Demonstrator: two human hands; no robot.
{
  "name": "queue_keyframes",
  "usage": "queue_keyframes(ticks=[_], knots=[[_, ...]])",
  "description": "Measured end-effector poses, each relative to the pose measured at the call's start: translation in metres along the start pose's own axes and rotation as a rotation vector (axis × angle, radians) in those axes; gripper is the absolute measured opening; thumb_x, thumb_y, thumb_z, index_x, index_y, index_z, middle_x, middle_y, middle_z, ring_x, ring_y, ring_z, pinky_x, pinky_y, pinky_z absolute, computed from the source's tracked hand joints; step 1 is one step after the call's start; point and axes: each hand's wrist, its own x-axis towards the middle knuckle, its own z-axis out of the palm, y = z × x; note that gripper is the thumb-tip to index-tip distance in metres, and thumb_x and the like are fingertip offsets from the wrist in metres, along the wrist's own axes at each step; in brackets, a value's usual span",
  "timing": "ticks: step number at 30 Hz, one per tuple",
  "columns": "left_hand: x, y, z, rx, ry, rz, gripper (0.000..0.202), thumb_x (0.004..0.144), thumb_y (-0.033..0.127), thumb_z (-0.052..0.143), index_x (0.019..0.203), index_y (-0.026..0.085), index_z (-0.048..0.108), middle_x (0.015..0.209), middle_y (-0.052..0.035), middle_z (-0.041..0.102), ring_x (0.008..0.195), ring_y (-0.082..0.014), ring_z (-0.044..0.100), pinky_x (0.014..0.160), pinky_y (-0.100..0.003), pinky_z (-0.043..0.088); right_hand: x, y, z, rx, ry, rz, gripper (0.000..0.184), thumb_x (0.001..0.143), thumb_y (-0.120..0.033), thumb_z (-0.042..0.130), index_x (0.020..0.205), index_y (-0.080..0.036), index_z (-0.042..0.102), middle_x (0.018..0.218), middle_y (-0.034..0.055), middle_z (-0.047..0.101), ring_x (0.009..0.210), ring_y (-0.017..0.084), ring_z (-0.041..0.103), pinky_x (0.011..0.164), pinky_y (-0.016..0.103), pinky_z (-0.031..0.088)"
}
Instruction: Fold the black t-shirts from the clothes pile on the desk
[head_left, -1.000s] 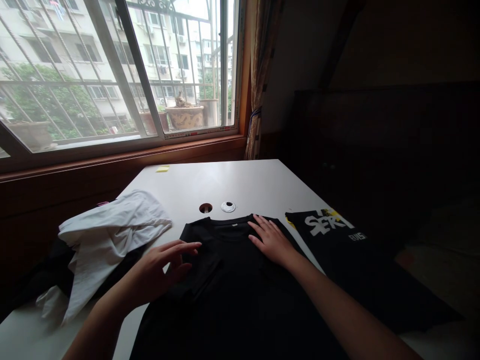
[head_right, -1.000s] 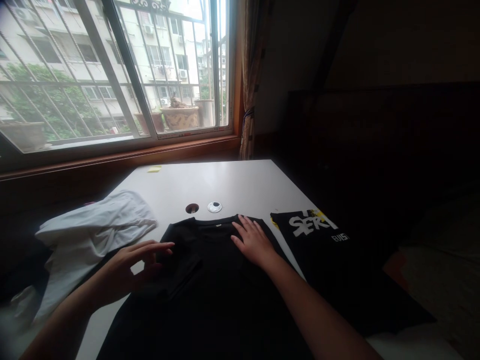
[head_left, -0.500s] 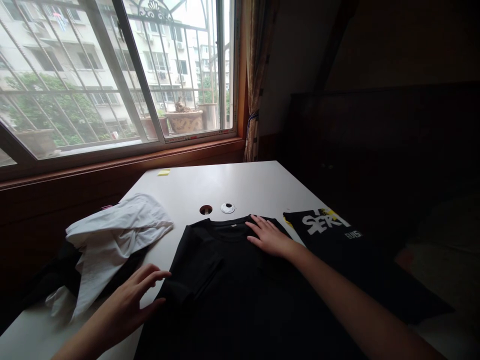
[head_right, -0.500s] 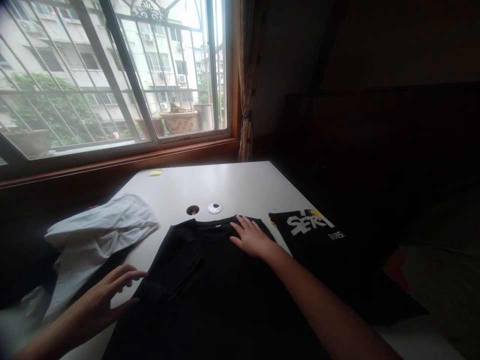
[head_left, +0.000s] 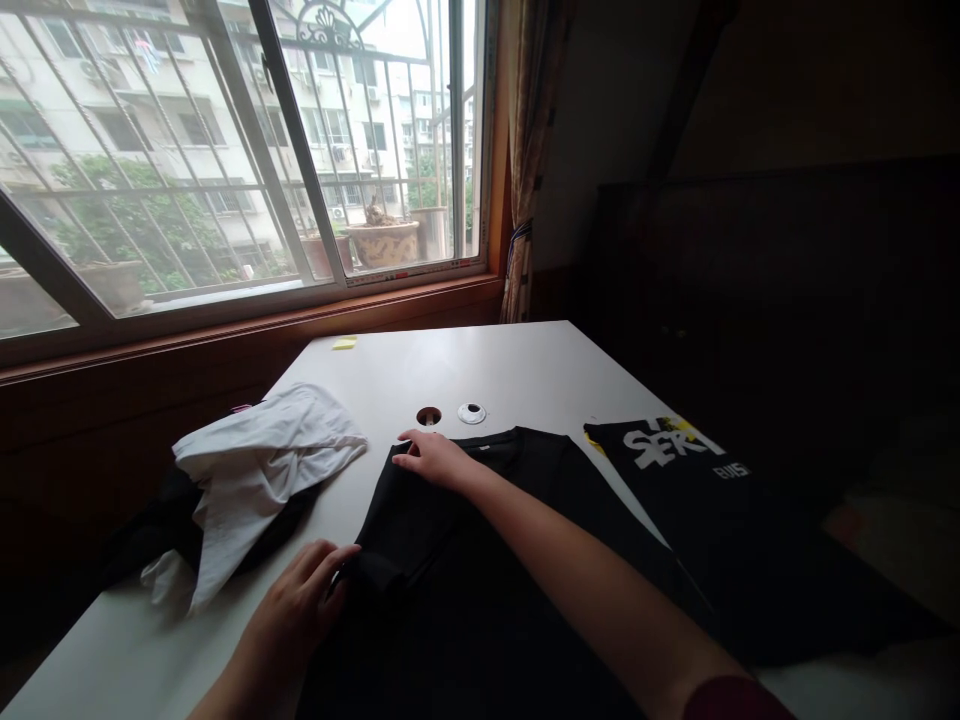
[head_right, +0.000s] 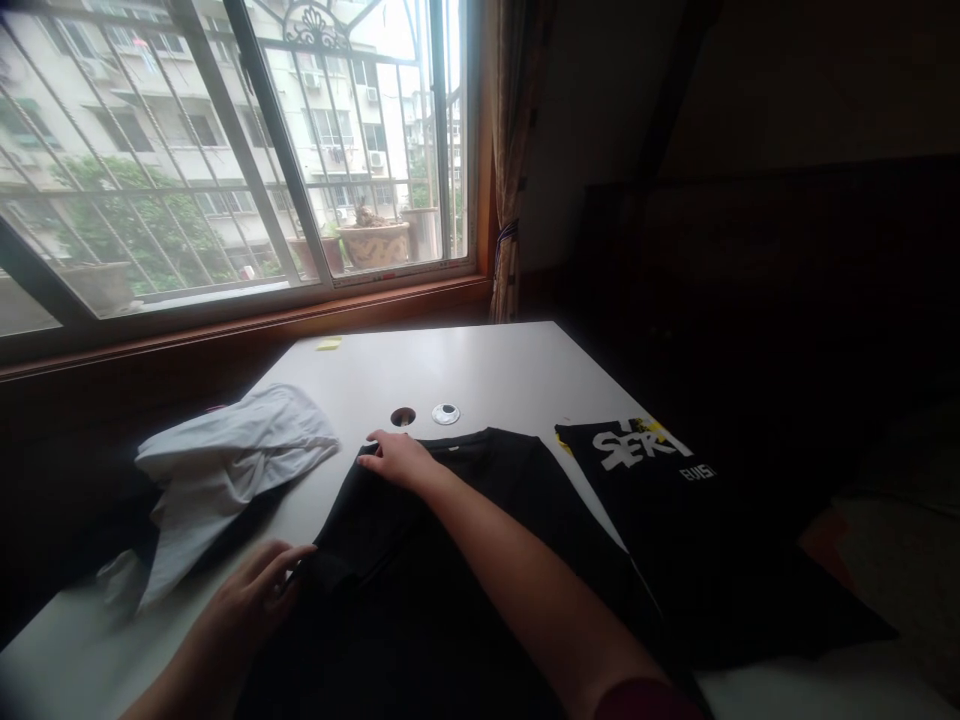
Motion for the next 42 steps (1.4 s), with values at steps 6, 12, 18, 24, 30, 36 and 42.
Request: queue_keyframes(ticks=[6, 12, 18, 24, 30, 36, 42], knots=[[0.002, 0.003, -0.003, -0.014, 0.009, 0.048, 0.028, 0.097, 0.012, 0.045, 0.113, 0.023, 0.065, 0.094, -0.0054, 0.064, 0.082, -0.017, 0.068, 0.077, -0.027, 0.057, 0.03, -0.005, 0.03, 0.109, 0.053, 0.059, 0.036, 0.087, -0.032, 0.069, 0.123, -0.027, 0.068, 0.105, 0.0023, 0.074, 0.095, 0.019, 0.069, 0.084, 0.029, 0.051], [0.0, 0.005, -0.019, 0.073, -0.081, 0.096, 0.041, 0.088, 0.002, 0.045, 0.116, 0.023, 0.067, 0.101, -0.0081, 0.065, 0.088, -0.0195, 0.066, 0.078, -0.031, 0.058, 0.042, -0.006, 0.042, 0.142, 0.095, 0.06, 0.028, 0.091, -0.027, 0.064, 0.118, -0.026, 0.07, 0.103, 0.0006, 0.076, 0.095, 0.016, 0.069, 0.085, 0.027, 0.051], [0.002, 0.009, -0.029, 0.158, -0.179, 0.118, 0.036, 0.09, 0.013, 0.055, 0.121, 0.026, 0.067, 0.131, -0.0078, 0.065, 0.116, -0.0275, 0.062, 0.096, -0.044, 0.055, 0.04, -0.011, 0.048, 0.041, 0.126, 0.005, 0.026, 0.088, -0.023, 0.067, 0.112, -0.028, 0.074, 0.108, 0.0014, 0.076, 0.109, 0.023, 0.063, 0.098, 0.036, 0.047], [0.005, 0.008, -0.024, 0.111, -0.158, 0.188, 0.042, 0.093, 0.012, 0.052, 0.133, 0.024, 0.061, 0.131, -0.0074, 0.068, 0.125, -0.0259, 0.061, 0.103, -0.04, 0.053, 0.021, -0.027, 0.048, -0.075, 0.143, -0.123, 0.027, 0.092, -0.026, 0.063, 0.118, -0.026, 0.071, 0.129, 0.0064, 0.063, 0.119, 0.026, 0.054, 0.108, 0.039, 0.038], [0.0, 0.004, -0.012, 0.025, -0.036, 0.042, 0.035, 0.098, 0.018, 0.051, 0.133, 0.025, 0.058, 0.114, -0.0095, 0.067, 0.101, -0.0221, 0.068, 0.09, -0.034, 0.058, 0.02, -0.027, 0.051, -0.095, 0.119, -0.097, 0.046, 0.09, -0.034, 0.067, 0.134, -0.023, 0.058, 0.128, 0.0113, 0.061, 0.12, 0.028, 0.053, 0.104, 0.042, 0.042], [-0.005, 0.002, -0.007, -0.083, -0.046, -0.08, 0.029, 0.101, 0.023, 0.046, 0.127, 0.026, 0.057, 0.097, -0.004, 0.063, 0.072, -0.0148, 0.066, 0.076, -0.028, 0.057, 0.036, -0.014, 0.049, 0.016, 0.069, -0.039, 0.049, 0.087, -0.024, 0.066, 0.135, -0.026, 0.054, 0.096, 0.0005, 0.07, 0.093, 0.019, 0.065, 0.084, 0.031, 0.048], [-0.002, 0.005, -0.008, -0.133, -0.02, -0.128, 0.028, 0.1, 0.027, 0.045, 0.125, 0.027, 0.058, 0.093, -0.0031, 0.063, 0.065, -0.0128, 0.063, 0.068, -0.025, 0.055, 0.035, -0.007, 0.039, 0.09, 0.069, -0.004, 0.048, 0.09, -0.022, 0.061, 0.137, -0.027, 0.052, 0.095, -0.0012, 0.07, 0.089, 0.016, 0.065, 0.082, 0.027, 0.048]])
